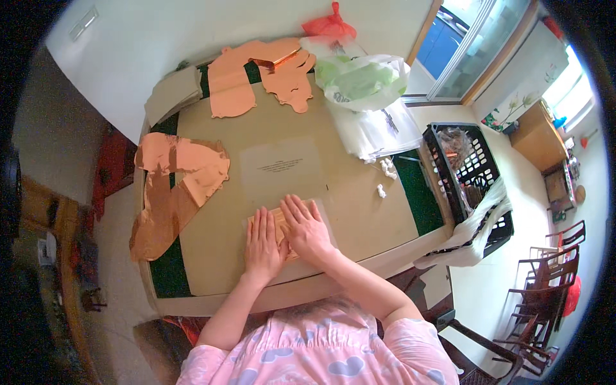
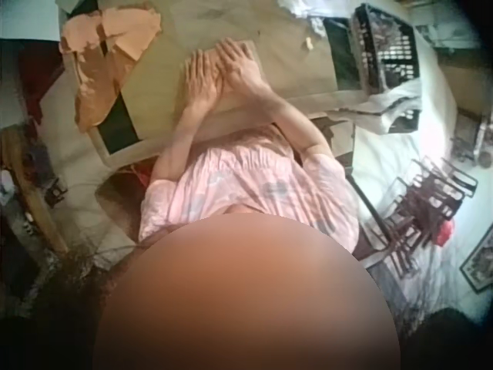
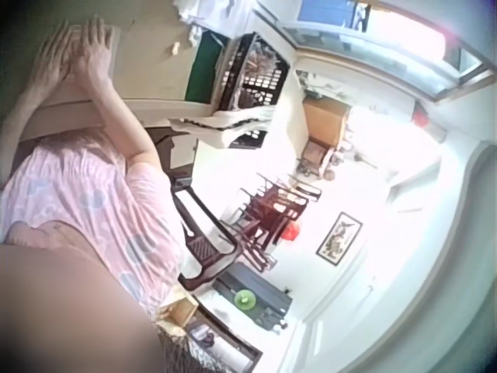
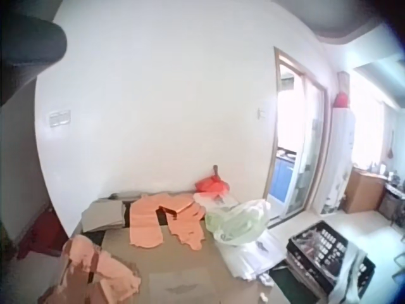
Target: Folding rose gold foil balloons and inserting them into clear plastic packaging sleeves.
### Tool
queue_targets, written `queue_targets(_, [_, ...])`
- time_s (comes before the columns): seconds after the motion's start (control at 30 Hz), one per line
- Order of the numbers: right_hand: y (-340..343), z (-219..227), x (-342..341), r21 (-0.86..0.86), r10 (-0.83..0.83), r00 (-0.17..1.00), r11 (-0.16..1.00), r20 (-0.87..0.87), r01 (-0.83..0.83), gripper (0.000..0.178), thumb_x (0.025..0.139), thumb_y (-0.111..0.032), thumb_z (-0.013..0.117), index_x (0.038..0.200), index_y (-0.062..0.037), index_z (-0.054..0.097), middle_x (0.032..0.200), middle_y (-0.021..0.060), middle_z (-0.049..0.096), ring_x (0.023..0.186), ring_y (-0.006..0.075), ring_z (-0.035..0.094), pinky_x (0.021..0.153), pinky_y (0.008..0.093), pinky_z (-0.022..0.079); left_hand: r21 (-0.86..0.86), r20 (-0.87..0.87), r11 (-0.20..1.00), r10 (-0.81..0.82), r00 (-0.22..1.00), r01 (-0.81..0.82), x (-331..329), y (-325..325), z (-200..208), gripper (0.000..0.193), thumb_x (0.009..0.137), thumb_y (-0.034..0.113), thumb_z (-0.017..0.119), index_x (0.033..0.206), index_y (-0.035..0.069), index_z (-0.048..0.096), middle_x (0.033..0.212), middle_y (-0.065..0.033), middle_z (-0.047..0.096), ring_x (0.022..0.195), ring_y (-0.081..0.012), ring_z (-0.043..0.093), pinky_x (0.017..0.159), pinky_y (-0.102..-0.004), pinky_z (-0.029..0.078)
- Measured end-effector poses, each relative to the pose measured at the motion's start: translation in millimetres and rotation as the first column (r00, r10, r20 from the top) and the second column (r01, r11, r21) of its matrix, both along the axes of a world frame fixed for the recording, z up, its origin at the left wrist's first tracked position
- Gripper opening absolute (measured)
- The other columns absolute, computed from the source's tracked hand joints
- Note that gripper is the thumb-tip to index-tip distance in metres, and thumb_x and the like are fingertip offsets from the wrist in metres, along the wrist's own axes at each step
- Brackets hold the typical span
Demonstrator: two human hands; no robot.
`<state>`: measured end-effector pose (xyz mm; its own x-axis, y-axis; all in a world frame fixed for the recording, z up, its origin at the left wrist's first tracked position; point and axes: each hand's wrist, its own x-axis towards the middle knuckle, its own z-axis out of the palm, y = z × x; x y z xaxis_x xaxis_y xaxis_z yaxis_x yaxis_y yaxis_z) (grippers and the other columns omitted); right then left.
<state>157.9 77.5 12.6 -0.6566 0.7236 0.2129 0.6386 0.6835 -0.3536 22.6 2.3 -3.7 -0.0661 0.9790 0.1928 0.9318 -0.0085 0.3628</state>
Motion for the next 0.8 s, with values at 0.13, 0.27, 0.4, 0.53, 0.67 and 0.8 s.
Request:
queue_targets(0.13, [-1, 1, 2, 0.031, -0.075, 0.997, 0.997, 0.037, 0.074, 0.057, 0.095, -0.033, 0.05, 0.141, -0.0022, 0.039, 0.149, 0.013, 0.037, 0.141, 0.0261, 0.029, 0.115, 0.05, 0.018, -0.063, -0.104, 0.998, 0.016, 0.994, -0.023, -4, -6, 4, 0.073, 0.092, 0.041, 0.05, 0.146, -0.002, 0.026, 0.154, -0.0188, 0.024, 0.144, -0.0297, 0.021, 0.114, -0.058, 0.012])
queue_targets(0.27, [0, -1, 3, 0.064, -0.096, 0.994, 0.994, 0.051, 0.092, 0.06, 0.094, -0.036, 0.051, 0.142, -0.002, 0.038, 0.149, 0.013, 0.036, 0.141, 0.0266, 0.029, 0.115, 0.053, 0.017, -0.069, -0.111, 0.993, 0.088, 0.99, -0.096, -19, -22, 5, 0.075, 0.092, 0.047, 0.048, 0.147, 0.002, 0.025, 0.155, -0.0146, 0.024, 0.144, -0.0266, 0.021, 0.109, -0.0679, 0.011])
queue_targets(0.4, [1, -2, 12, 0.05, -0.157, 0.984, 0.987, 0.083, 0.153, 0.063, 0.095, -0.039, 0.048, 0.144, -0.002, 0.035, 0.151, 0.0144, 0.032, 0.142, 0.0265, 0.026, 0.115, 0.0551, 0.013, -0.062, -0.12, 0.992, 0.103, 0.987, -0.111, -22, -25, 4, 0.072, 0.093, 0.043, 0.05, 0.148, 0.004, 0.024, 0.155, -0.0134, 0.024, 0.144, -0.0264, 0.02, 0.109, -0.0673, 0.01])
queue_targets(0.53, [6, -5, 37, 0.133, -0.26, 0.96, 0.96, 0.101, 0.246, 0.059, 0.095, -0.034, 0.048, 0.145, -0.0056, 0.034, 0.152, 0.0146, 0.031, 0.143, 0.0294, 0.023, 0.115, 0.0564, 0.011, -0.062, -0.165, 0.991, 0.107, 0.98, -0.119, -23, -26, 2, 0.073, 0.094, 0.048, 0.045, 0.149, 0.004, 0.023, 0.156, -0.0119, 0.022, 0.144, -0.0245, 0.02, 0.11, -0.0669, 0.012])
queue_targets(0.67, [-17, 0, 47, 0.326, -0.292, 0.95, 0.914, 0.112, 0.243, 0.054, 0.092, -0.028, 0.052, 0.142, -0.0102, 0.04, 0.151, 0.0145, 0.033, 0.143, 0.0294, 0.024, 0.114, 0.057, 0.014, -0.053, -0.178, 0.991, 0.111, 0.978, -0.122, -22, -24, 2, 0.073, 0.094, 0.049, 0.044, 0.149, 0.005, 0.023, 0.156, -0.0115, 0.022, 0.145, -0.0239, 0.02, 0.111, -0.0661, 0.011])
queue_targets(0.8, [-83, -2, 46, 0.196, 0.141, 0.989, 0.969, 0.049, -0.148, 0.044, 0.091, -0.028, 0.053, 0.134, -0.0151, 0.051, 0.151, 0.0083, 0.034, 0.143, 0.027, 0.025, 0.113, 0.0585, 0.018, -0.079, -0.167, 0.989, 0.107, 0.98, -0.122, -19, -27, 0, 0.074, 0.094, 0.05, 0.043, 0.149, 0.005, 0.022, 0.157, -0.0104, 0.021, 0.145, -0.0227, 0.018, 0.112, -0.065, 0.01])
